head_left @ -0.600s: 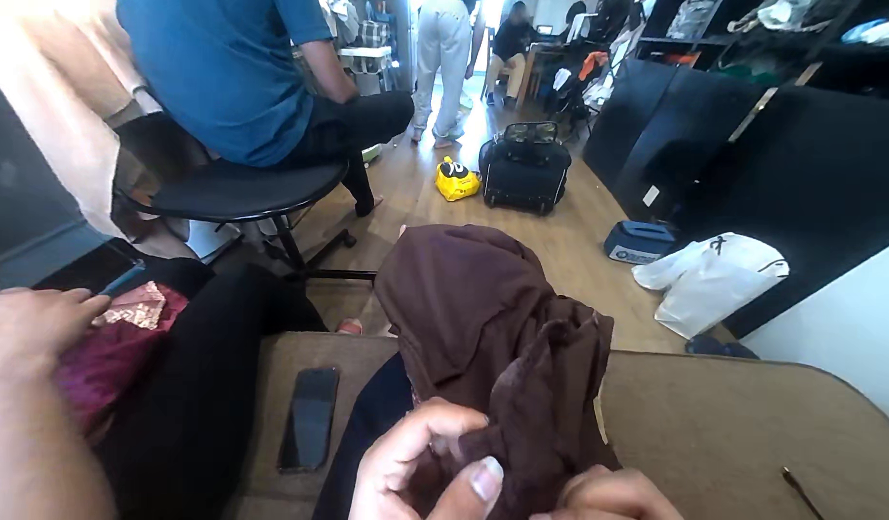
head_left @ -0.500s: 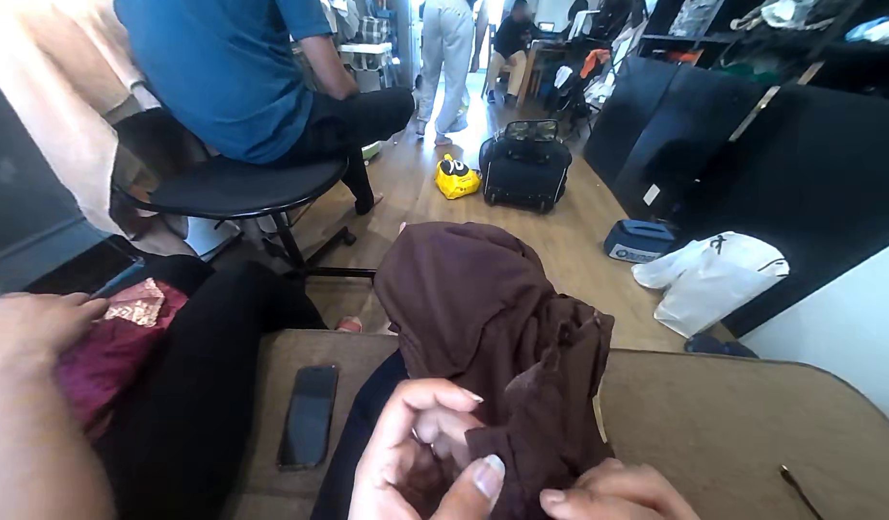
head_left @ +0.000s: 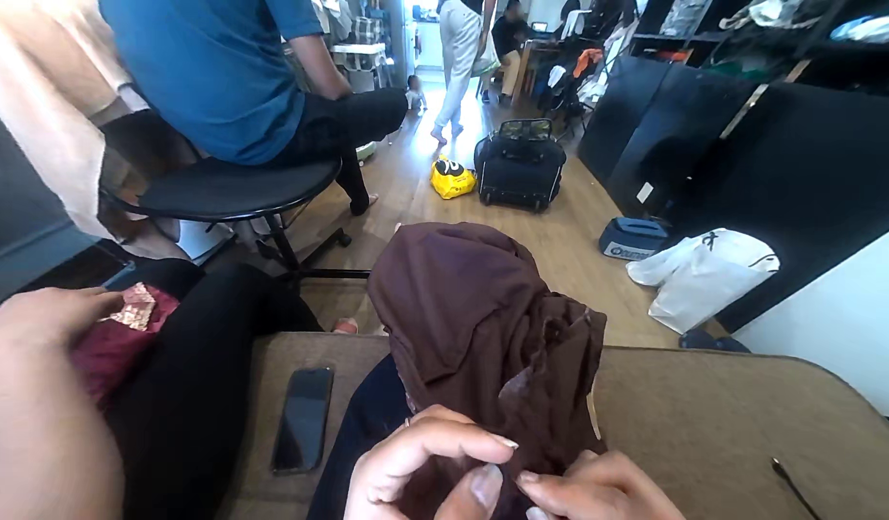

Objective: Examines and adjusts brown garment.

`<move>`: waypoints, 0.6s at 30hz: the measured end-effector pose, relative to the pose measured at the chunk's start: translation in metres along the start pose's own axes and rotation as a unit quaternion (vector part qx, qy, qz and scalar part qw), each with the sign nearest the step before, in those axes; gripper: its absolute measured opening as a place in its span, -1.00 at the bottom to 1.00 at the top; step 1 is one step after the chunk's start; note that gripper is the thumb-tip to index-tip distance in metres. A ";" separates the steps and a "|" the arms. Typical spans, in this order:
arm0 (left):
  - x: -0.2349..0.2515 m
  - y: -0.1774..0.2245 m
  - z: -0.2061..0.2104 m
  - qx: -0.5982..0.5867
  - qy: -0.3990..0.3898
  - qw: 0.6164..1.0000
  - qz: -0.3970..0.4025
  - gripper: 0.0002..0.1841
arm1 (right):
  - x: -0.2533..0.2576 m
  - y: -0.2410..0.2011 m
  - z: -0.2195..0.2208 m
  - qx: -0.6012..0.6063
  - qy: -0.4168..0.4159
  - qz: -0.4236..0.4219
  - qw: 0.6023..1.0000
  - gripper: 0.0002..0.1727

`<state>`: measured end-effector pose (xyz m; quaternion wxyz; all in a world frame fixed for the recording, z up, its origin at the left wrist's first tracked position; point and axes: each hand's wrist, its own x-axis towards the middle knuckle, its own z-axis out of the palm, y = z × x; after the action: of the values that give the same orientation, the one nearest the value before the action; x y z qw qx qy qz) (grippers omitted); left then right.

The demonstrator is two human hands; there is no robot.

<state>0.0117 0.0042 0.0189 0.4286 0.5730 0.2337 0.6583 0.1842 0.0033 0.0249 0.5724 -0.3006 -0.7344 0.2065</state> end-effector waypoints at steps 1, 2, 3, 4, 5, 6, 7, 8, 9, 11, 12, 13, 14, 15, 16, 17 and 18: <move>0.000 0.001 0.000 -0.008 0.001 1.000 -0.007 -0.78 | 0.000 0.000 0.000 0.001 0.000 0.001 1.000 -0.87; 0.000 0.001 0.000 -0.013 0.002 1.000 -0.015 -0.77 | 0.000 0.000 0.000 0.002 0.000 0.002 1.000 -0.87; -0.001 0.002 0.000 -0.016 0.002 1.000 -0.023 -0.75 | 0.000 -0.001 0.000 0.002 0.000 0.003 1.000 -0.88; -0.001 0.003 -0.001 -0.017 0.001 0.999 -0.028 -0.74 | 0.000 -0.001 0.000 0.003 0.001 0.004 1.000 -0.88; -0.001 0.003 -0.001 -0.016 0.000 0.999 -0.030 -0.73 | 0.000 -0.001 0.000 0.002 0.001 0.004 1.000 -0.88; -0.001 0.003 -0.001 -0.015 -0.002 0.999 -0.032 -0.72 | 0.000 -0.001 0.000 -0.001 0.001 0.005 1.000 -0.88; -0.001 0.004 -0.001 -0.015 -0.003 0.999 -0.032 -0.72 | 0.000 -0.001 0.000 -0.004 0.000 0.005 1.000 -0.88; 0.000 0.004 -0.001 -0.014 -0.004 0.999 -0.032 -0.71 | 0.000 -0.001 -0.001 -0.008 0.000 0.005 1.000 -0.89; 0.000 0.004 -0.002 -0.012 -0.005 0.999 -0.032 -0.72 | 0.000 -0.001 -0.001 -0.011 -0.002 0.005 1.000 -0.89; 0.000 0.005 -0.002 -0.005 -0.009 0.999 -0.032 -0.72 | 0.000 0.000 -0.003 -0.015 -0.005 0.007 1.000 -0.89; 0.000 0.005 -0.002 -0.003 -0.012 1.000 -0.029 -0.73 | 0.001 0.001 -0.003 -0.016 -0.005 0.009 1.000 -0.89; 0.000 0.005 -0.003 0.000 -0.017 1.000 -0.025 -0.73 | 0.001 0.002 -0.003 -0.015 -0.005 0.010 1.000 -0.88; 0.000 0.004 -0.003 0.005 -0.022 1.000 -0.019 -0.72 | 0.002 0.002 -0.004 -0.012 -0.005 0.013 1.000 -0.88; 0.001 0.004 -0.004 0.011 -0.025 1.000 -0.015 -0.72 | 0.002 0.002 -0.004 -0.011 -0.004 0.015 1.000 -0.88; 0.000 0.004 -0.004 0.018 -0.030 0.999 -0.013 -0.72 | 0.001 0.002 -0.004 -0.007 -0.004 0.018 1.000 -0.89; 0.000 0.004 -0.005 0.023 -0.035 0.999 -0.011 -0.72 | 0.001 0.003 -0.004 -0.002 -0.004 0.020 1.000 -0.89; 0.001 0.004 -0.005 0.024 -0.041 0.999 -0.010 -0.73 | 0.001 0.004 -0.003 0.006 -0.006 0.022 1.000 -0.88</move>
<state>0.0056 0.0037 0.0212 0.4303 0.6073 0.2375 0.6242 0.1880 0.0067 0.0245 0.5654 -0.3121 -0.7294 0.2257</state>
